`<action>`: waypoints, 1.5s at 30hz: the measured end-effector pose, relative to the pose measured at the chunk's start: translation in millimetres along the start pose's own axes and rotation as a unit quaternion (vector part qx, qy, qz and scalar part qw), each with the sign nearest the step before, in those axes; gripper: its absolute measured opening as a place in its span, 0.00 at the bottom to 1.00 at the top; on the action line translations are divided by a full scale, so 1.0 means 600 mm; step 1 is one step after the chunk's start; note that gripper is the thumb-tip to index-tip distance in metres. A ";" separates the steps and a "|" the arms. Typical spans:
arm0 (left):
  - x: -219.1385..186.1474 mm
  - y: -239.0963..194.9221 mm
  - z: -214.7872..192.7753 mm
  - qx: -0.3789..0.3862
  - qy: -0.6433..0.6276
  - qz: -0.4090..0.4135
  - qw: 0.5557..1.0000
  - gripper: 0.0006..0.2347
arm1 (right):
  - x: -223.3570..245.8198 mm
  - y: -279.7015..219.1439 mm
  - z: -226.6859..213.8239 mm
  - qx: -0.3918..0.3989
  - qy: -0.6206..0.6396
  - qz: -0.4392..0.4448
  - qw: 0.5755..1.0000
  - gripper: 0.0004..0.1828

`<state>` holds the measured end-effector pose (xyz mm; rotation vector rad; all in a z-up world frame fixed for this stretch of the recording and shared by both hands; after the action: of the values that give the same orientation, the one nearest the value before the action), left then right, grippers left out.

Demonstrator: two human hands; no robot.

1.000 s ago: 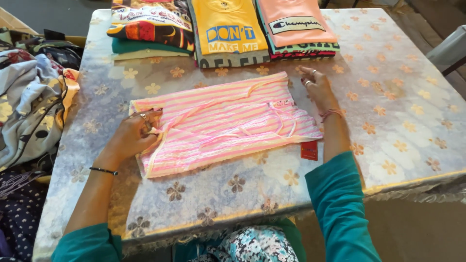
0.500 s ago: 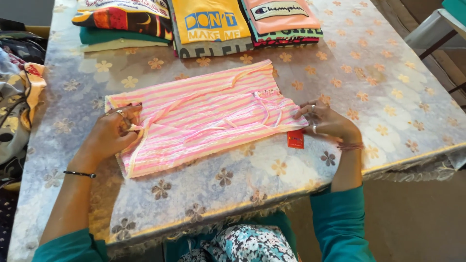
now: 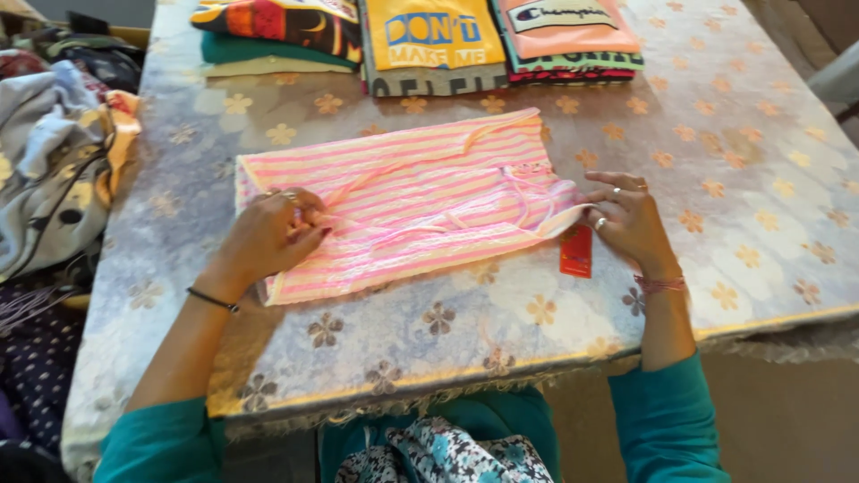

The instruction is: The person folds a yellow t-shirt and places it on a stack. They then pick up a pink and white striped hoodie, fold it neatly, and place it on the table.

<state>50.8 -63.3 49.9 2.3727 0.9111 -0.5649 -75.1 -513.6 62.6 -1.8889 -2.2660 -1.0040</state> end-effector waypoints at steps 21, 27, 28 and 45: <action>0.057 0.000 0.032 -0.028 0.129 -0.019 0.991 0.12 | -0.148 -0.024 0.071 0.045 0.272 0.278 0.920 0.13; 0.051 -0.001 0.027 -0.029 0.115 -0.016 0.993 0.13 | -0.112 -0.010 0.053 0.020 0.101 0.234 0.967 0.13; 0.048 -0.002 0.026 -0.029 0.116 -0.016 0.993 0.13 | -0.111 -0.012 0.052 0.019 0.101 0.234 0.967 0.13; 0.038 0.001 0.021 -0.017 0.110 -0.006 0.994 0.11 | -0.114 -0.005 0.046 -0.055 0.007 0.200 0.978 0.17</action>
<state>64.6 -60.6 28.0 2.4345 1.0212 -0.2929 -49.1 -560.5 11.5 -2.2457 -1.7433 -1.0866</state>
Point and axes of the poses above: each hand's wrist, its own y-axis towards the middle knuckle, its own z-axis out of the palm, x = y × z, the point moved 10 cm from there along y, towards the middle knuckle, and after that the axes turned 2 degrees about x, right-handed, at the moved point
